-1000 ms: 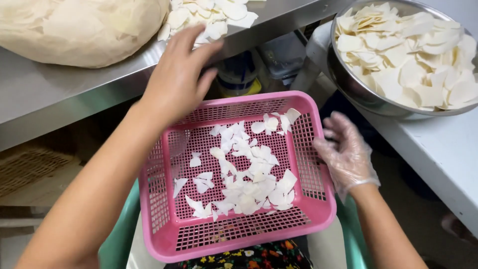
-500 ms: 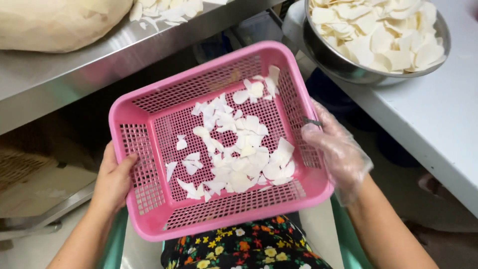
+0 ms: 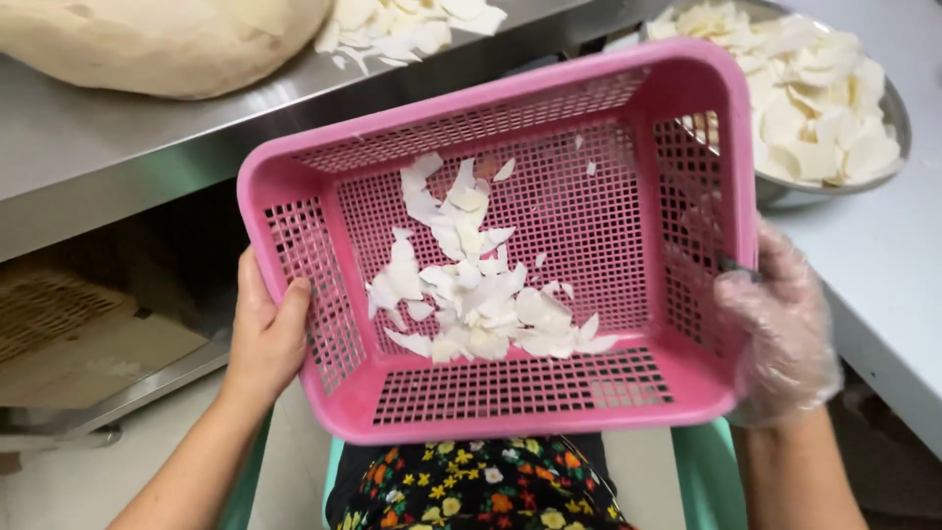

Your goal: The person sits on a stool and sorts thin, white dough sheets from a pink basket into a metal bowl using gloved hands. They repeatedly pick up handfuls of the sheets, separate them, and transfer them to the bowl, occasionally shaking the basket to gather remaining pieces.

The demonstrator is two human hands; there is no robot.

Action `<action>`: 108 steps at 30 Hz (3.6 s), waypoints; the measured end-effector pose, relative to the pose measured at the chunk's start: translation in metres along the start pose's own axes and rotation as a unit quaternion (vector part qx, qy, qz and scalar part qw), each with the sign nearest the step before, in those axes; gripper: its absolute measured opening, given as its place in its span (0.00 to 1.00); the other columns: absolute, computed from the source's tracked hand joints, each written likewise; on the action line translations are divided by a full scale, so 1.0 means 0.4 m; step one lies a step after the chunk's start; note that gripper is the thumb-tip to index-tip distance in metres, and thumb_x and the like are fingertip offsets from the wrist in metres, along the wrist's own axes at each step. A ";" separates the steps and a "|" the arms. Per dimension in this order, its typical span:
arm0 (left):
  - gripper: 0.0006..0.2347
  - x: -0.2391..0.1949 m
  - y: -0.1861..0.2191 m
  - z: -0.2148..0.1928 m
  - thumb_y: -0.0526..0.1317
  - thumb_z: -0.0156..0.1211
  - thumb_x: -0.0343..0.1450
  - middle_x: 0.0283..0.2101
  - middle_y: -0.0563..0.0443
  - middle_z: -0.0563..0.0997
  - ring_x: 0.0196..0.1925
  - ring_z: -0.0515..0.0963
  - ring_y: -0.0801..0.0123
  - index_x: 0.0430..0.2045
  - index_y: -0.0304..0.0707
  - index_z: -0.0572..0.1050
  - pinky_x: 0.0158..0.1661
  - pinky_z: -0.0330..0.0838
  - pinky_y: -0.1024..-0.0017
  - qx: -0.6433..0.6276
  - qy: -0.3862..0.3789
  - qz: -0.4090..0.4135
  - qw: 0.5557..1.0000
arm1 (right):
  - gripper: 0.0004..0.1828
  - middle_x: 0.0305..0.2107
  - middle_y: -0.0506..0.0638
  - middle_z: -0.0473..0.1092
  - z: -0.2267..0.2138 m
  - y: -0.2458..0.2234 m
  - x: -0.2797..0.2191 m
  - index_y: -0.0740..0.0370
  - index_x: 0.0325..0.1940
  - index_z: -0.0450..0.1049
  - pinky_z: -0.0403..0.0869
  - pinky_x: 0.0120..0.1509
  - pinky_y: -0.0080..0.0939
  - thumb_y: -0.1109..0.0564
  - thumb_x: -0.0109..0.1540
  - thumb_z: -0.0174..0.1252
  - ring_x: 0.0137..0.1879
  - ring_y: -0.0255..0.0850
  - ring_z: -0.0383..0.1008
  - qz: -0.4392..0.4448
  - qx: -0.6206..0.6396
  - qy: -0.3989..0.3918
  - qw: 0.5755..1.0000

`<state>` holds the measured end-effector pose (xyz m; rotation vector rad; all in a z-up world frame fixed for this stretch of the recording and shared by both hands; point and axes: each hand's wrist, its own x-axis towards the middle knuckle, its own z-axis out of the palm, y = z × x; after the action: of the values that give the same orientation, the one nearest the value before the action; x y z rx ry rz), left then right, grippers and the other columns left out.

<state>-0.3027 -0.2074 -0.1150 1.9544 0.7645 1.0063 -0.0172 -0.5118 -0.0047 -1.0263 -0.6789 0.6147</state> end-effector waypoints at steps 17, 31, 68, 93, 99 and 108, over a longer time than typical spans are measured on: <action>0.25 0.011 0.050 0.028 0.23 0.53 0.69 0.65 0.31 0.67 0.67 0.65 0.37 0.64 0.24 0.62 0.69 0.56 0.40 0.278 -0.039 0.282 0.918 | 0.33 0.61 0.65 0.64 -0.084 0.244 0.026 0.66 0.69 0.67 0.60 0.71 0.58 0.51 0.62 0.61 0.67 0.59 0.65 -0.149 -0.611 0.046 0.776; 0.10 -0.089 -0.010 0.111 0.33 0.53 0.69 0.42 0.50 0.73 0.48 0.73 0.58 0.36 0.52 0.80 0.37 0.70 0.64 0.546 -0.357 0.197 0.732 | 0.26 0.45 0.47 0.77 0.197 0.342 0.085 0.46 0.49 0.80 0.76 0.58 0.54 0.44 0.48 0.72 0.53 0.53 0.78 -0.064 -0.684 -0.313 0.656; 0.17 -0.007 0.043 0.412 0.36 0.71 0.62 0.42 0.40 0.80 0.46 0.83 0.46 0.46 0.41 0.80 0.47 0.78 0.50 0.309 -0.441 0.128 0.833 | 0.08 0.28 0.52 0.75 -0.007 0.428 0.130 0.56 0.40 0.78 0.78 0.38 0.29 0.61 0.60 0.54 0.34 0.36 0.77 0.291 -0.317 0.027 0.903; 0.12 0.051 -0.013 0.278 0.28 0.63 0.64 0.39 0.36 0.79 0.40 0.85 0.44 0.40 0.35 0.79 0.39 0.80 0.49 0.364 -0.393 0.161 0.829 | 0.14 0.38 0.47 0.77 0.110 0.439 0.095 0.43 0.42 0.79 0.79 0.52 0.47 0.45 0.54 0.70 0.49 0.48 0.79 0.054 -0.656 -0.233 0.716; 0.11 0.082 0.018 0.240 0.30 0.66 0.64 0.38 0.39 0.78 0.40 0.85 0.43 0.39 0.36 0.78 0.40 0.79 0.50 0.372 -0.352 0.165 0.843 | 0.08 0.39 0.40 0.78 0.181 0.342 0.075 0.42 0.40 0.82 0.78 0.54 0.41 0.50 0.56 0.68 0.49 0.42 0.80 0.147 -0.588 -0.209 0.767; 0.13 0.064 -0.021 0.224 0.31 0.64 0.65 0.37 0.39 0.80 0.39 0.85 0.46 0.43 0.37 0.78 0.38 0.79 0.50 0.407 -0.370 0.181 0.815 | 0.13 0.36 0.40 0.77 0.121 0.410 0.102 0.37 0.42 0.81 0.77 0.51 0.42 0.49 0.53 0.67 0.46 0.42 0.79 0.115 -0.605 -0.206 0.761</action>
<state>-0.2150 -0.2165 -0.1457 3.0206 0.3692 -0.0380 -0.0504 -0.3910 -0.1279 -2.2457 -1.4345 0.5933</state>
